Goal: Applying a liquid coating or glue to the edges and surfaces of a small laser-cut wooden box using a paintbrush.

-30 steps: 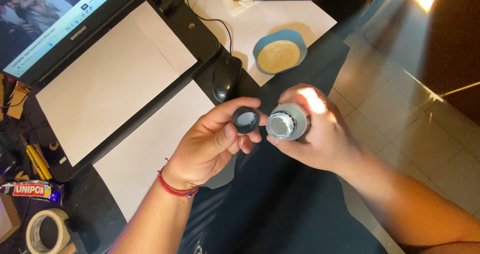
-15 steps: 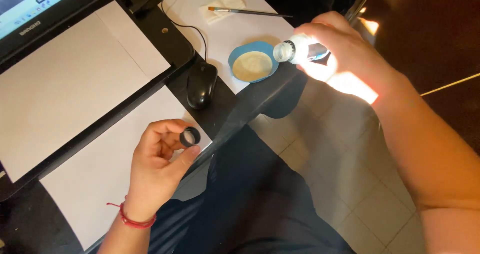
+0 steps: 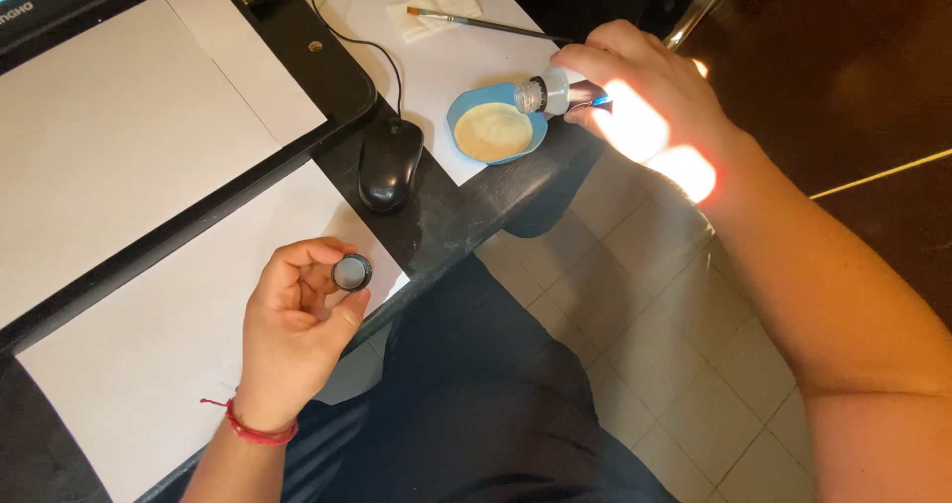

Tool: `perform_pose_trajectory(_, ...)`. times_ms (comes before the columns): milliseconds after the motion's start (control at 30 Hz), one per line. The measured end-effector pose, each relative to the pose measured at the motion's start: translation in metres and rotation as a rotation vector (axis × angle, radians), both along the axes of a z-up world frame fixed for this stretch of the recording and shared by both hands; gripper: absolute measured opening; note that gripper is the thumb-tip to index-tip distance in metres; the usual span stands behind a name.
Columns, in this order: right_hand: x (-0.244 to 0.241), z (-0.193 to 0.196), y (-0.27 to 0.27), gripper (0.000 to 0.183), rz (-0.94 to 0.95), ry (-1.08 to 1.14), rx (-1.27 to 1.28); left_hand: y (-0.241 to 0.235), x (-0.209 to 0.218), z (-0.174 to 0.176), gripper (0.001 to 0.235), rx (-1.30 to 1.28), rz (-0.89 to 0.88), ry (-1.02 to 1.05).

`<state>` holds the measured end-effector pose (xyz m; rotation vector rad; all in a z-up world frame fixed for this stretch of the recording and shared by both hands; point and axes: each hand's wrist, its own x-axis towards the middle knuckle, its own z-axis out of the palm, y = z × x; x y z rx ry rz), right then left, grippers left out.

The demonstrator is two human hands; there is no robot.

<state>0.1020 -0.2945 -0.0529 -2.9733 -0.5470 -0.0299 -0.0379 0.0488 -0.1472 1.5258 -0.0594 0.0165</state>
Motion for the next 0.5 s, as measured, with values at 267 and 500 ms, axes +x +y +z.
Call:
perform_pose_trajectory(267, 0.0026, -0.007, -0.0043, 0.046, 0.042, -0.029, -0.034, -0.0003, 0.0, 0.0029, 0.038, 0.021, -0.026, -0.013)
perform_pose_trajectory(500, 0.0008, -0.0027, 0.0002, 0.047, 0.042, -0.022, -0.043, -0.0011, -0.0002, 0.0047, 0.037, 0.081, -0.035, -0.013)
